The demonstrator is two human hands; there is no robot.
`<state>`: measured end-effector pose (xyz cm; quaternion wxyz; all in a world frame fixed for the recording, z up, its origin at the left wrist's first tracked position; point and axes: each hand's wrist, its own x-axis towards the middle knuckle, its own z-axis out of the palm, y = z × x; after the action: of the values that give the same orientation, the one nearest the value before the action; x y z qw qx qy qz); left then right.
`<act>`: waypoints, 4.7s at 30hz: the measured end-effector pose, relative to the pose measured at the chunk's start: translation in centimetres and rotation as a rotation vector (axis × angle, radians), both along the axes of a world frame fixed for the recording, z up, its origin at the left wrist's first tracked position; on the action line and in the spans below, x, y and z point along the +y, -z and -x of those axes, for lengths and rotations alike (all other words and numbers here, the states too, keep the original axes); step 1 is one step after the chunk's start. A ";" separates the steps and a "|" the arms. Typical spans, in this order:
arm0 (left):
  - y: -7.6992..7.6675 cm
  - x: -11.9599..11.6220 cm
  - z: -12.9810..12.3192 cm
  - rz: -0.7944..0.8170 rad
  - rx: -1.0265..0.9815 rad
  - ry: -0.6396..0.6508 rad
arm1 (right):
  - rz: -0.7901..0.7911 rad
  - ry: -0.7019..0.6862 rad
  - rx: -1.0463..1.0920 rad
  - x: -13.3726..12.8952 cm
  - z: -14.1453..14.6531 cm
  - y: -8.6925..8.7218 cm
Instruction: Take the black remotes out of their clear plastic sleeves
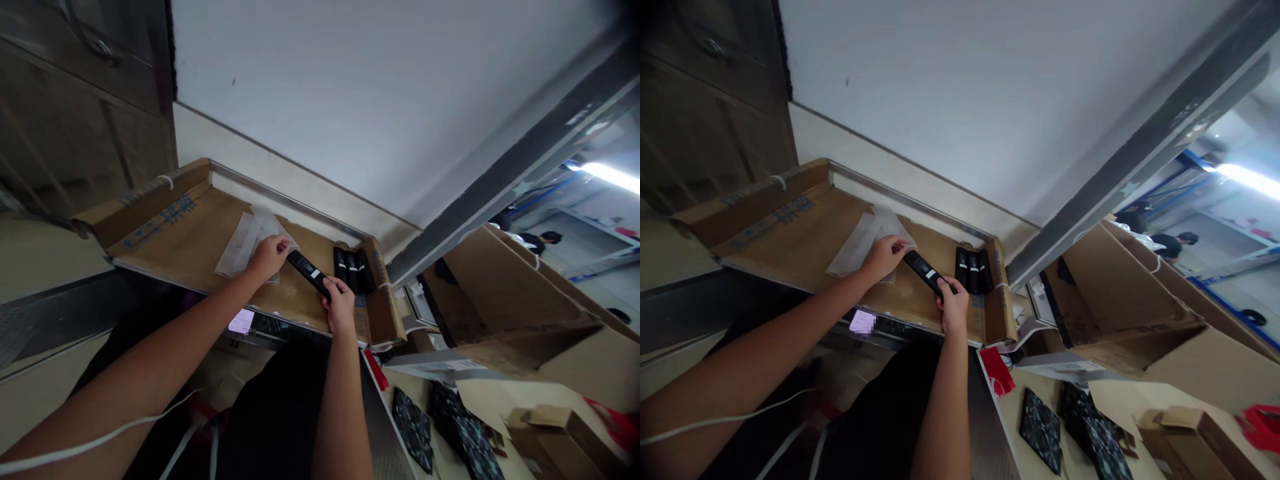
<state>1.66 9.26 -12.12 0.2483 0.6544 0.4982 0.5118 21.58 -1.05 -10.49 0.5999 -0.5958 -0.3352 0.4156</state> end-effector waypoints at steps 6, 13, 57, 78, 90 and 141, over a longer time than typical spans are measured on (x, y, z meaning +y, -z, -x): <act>-0.3 -0.4 0.0 -0.028 -0.037 0.069 | -0.010 0.024 -0.005 0.0 0.1 -0.1; 0.3 -0.3 -0.1 -0.155 -0.010 0.150 | -0.004 0.028 -0.032 0.2 0.2 0.0; -1.1 -2.5 -1.0 -0.377 0.036 0.283 | -0.090 -0.232 0.017 0.0 0.6 0.1; -1.5 -3.7 -1.7 -0.423 0.138 0.523 | -0.170 -0.315 0.235 0.7 2.5 0.3; -1.0 -3.5 -1.6 -0.292 0.224 0.375 | -0.160 -0.287 0.273 0.7 2.4 0.4; -2.7 0.6 -3.5 0.585 -0.612 0.110 | -0.283 0.129 -0.147 4.3 4.9 2.7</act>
<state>5.20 9.83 -9.46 0.5869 0.3996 0.4901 0.5056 16.66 3.30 -13.15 0.6771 -0.5544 -0.3945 0.2803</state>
